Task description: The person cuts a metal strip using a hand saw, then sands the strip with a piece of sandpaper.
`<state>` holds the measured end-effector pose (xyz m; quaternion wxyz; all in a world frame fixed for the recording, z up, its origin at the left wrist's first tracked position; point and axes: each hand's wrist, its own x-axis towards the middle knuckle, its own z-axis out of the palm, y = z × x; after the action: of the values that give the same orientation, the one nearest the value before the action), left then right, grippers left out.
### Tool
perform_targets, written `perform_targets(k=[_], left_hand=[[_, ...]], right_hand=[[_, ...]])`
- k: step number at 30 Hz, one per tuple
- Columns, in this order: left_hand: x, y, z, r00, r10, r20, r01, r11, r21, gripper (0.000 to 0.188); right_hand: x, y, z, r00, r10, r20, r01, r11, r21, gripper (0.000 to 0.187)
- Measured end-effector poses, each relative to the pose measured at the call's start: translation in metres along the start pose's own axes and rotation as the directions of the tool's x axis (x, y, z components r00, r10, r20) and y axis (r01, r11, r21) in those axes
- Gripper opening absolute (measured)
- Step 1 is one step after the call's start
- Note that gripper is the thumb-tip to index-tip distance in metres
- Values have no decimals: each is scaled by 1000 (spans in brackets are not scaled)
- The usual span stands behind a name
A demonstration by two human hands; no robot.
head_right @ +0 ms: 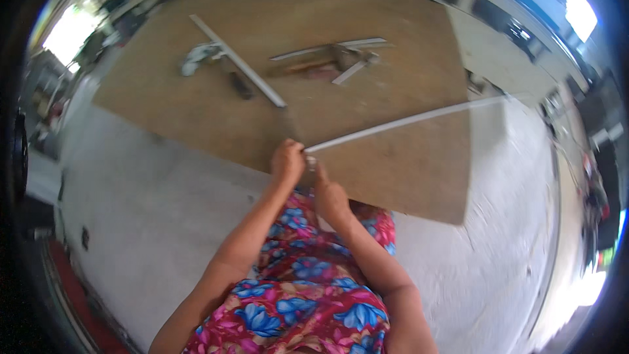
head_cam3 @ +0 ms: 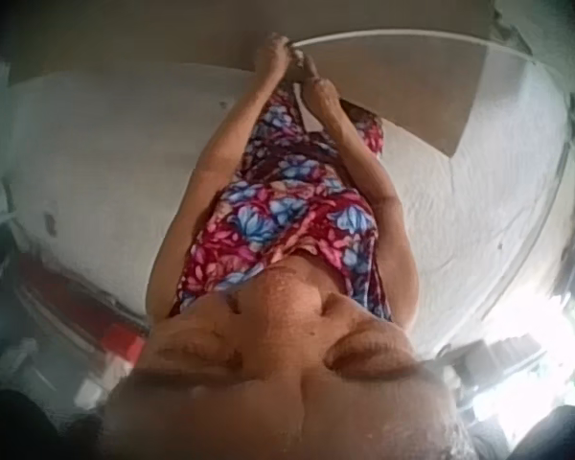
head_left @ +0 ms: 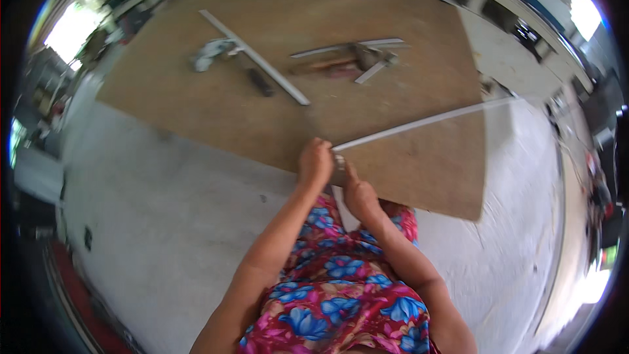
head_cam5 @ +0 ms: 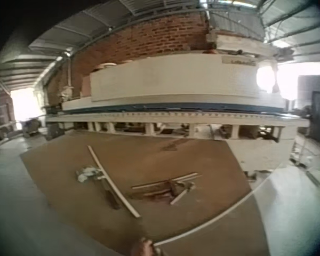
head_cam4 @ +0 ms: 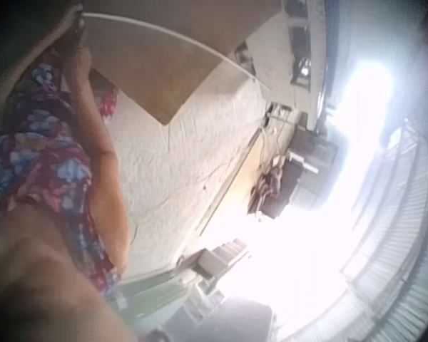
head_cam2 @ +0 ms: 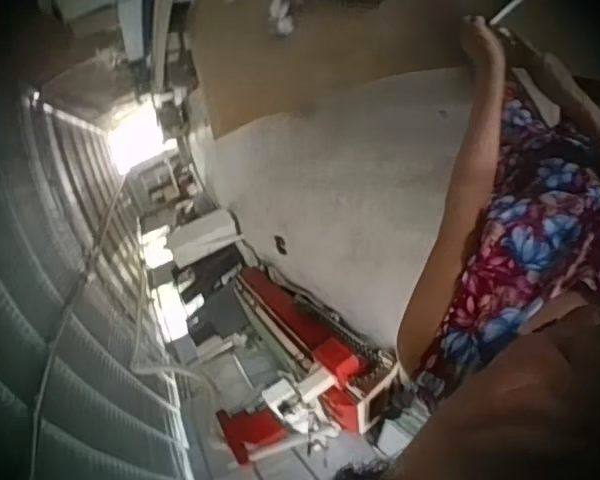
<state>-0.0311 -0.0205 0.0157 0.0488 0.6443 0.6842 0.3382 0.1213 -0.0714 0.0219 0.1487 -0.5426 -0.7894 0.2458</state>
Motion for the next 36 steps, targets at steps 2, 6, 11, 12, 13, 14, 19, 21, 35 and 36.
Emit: perform_targets(k=[2, 6, 11, 12, 13, 14, 19, 21, 35, 36], left_hand=[[-1, 5, 4, 999, -26, 25, 26, 1000, 3, 10], [-13, -4, 17, 1000, 24, -20, -24, 999, -29, 3], [-15, 1, 10, 998, 12, -68, -13, 1000, -18, 1], [-12, 1, 9, 998, 17, -62, -18, 1000, -16, 2], [-11, 0, 9, 998, 23, -55, -24, 1000, -15, 2], [-12, 0, 7, 998, 20, -64, -21, 1000, -11, 2], [-8, 5, 9, 996, 26, -81, -27, 1000, -9, 5], [-8, 6, 7, 997, 30, -73, -30, 999, -9, 5], [-9, 1, 8, 997, -11, -74, 8, 999, -39, 3], [-9, 1, 8, 998, -16, -54, 13, 999, -53, 3]], right_hand=[[5, 13, 8, 999, 14, 52, -15, 1000, 15, 70], [-35, 3, -19, 993, 56, 107, -62, 997, 54, 68], [-91, -7, -40, 987, 73, 146, -86, 992, 91, 64], [-85, -10, -42, 987, 59, 146, -73, 993, 90, 64], [-78, -13, -45, 993, 21, 113, -34, 992, 118, 63], [-73, -14, -46, 997, -15, 78, 4, 989, 146, 62], [-16, 0, -19, 996, -90, -10, 91, 991, 98, 58], [-8, 2, -14, 991, -123, -45, 125, 990, 66, 58], [-119, 22, -55, 994, -18, 112, 2, 989, 145, 63], [-117, 23, -56, 992, -106, 62, 95, 983, 159, 63]])
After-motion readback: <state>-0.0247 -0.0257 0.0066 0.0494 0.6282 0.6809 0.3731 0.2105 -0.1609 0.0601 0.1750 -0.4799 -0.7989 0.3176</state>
